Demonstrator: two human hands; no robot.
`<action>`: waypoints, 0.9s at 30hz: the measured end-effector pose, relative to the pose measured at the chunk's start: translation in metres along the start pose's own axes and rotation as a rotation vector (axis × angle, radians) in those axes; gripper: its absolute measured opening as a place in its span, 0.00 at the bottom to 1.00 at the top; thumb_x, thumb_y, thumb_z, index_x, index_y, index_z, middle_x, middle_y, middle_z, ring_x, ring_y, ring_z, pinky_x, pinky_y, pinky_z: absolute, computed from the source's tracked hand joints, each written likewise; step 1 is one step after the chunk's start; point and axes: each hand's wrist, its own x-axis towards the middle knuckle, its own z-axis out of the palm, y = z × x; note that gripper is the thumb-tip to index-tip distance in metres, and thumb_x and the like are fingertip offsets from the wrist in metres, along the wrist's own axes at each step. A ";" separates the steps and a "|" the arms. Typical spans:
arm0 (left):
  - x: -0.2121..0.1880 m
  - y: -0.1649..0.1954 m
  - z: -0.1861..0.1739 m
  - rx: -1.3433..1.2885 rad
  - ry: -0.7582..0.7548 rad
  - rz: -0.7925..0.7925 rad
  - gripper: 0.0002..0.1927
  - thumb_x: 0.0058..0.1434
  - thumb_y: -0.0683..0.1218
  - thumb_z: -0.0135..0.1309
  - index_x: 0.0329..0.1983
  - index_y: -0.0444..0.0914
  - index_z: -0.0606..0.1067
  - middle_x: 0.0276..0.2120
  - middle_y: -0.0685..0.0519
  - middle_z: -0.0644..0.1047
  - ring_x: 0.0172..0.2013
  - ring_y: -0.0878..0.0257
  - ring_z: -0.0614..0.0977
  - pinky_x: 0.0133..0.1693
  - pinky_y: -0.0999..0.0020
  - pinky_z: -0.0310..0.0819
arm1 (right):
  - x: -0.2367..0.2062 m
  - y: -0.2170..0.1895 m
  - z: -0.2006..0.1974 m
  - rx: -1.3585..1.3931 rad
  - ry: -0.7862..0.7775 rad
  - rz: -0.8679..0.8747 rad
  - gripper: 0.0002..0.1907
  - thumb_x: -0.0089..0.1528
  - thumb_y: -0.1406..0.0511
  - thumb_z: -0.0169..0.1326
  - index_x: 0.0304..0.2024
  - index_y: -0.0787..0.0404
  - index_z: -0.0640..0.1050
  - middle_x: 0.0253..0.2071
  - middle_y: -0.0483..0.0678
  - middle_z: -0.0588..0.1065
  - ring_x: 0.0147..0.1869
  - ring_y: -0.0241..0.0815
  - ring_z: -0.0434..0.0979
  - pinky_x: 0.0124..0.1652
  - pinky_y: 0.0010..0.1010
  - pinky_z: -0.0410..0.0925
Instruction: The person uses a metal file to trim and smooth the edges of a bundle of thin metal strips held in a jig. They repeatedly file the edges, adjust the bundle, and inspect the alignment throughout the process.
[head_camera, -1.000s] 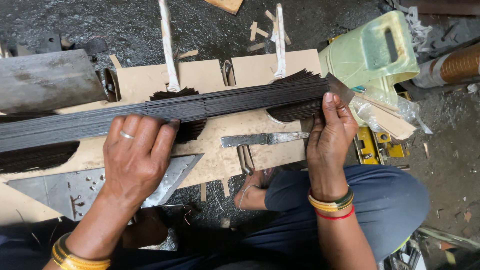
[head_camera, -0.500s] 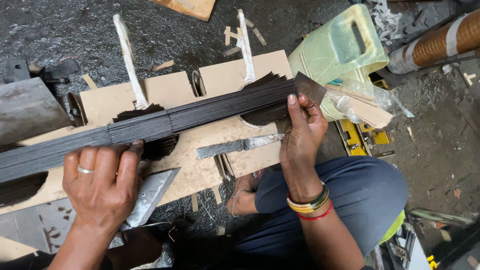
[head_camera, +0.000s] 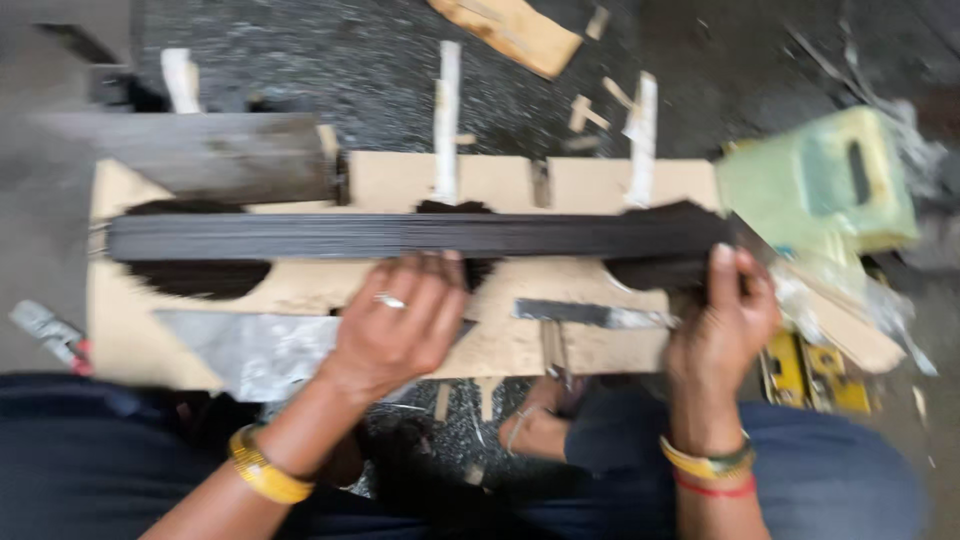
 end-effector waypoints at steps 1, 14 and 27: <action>0.000 -0.001 0.001 0.031 0.045 -0.016 0.09 0.64 0.42 0.58 0.43 0.31 0.80 0.37 0.48 0.78 0.42 0.58 0.80 0.44 0.66 0.74 | -0.001 0.000 0.002 -0.002 -0.020 0.011 0.04 0.68 0.73 0.58 0.43 0.61 0.76 0.41 0.44 0.77 0.44 0.33 0.79 0.49 0.25 0.75; 0.002 -0.017 -0.014 -0.081 0.175 -0.062 0.03 0.63 0.37 0.58 0.36 0.29 0.78 0.33 0.48 0.77 0.37 0.58 0.81 0.40 0.70 0.73 | -0.004 0.005 0.007 -0.051 -0.066 -0.049 0.09 0.76 0.72 0.62 0.43 0.61 0.74 0.30 0.41 0.69 0.31 0.29 0.63 0.37 0.20 0.65; -0.005 -0.011 -0.011 -0.022 0.228 -0.039 0.02 0.61 0.35 0.59 0.36 0.29 0.79 0.33 0.47 0.78 0.37 0.59 0.82 0.39 0.72 0.75 | -0.006 0.006 0.014 -0.077 -0.008 -0.162 0.06 0.72 0.75 0.59 0.42 0.63 0.75 0.46 0.46 0.77 0.48 0.33 0.75 0.55 0.25 0.73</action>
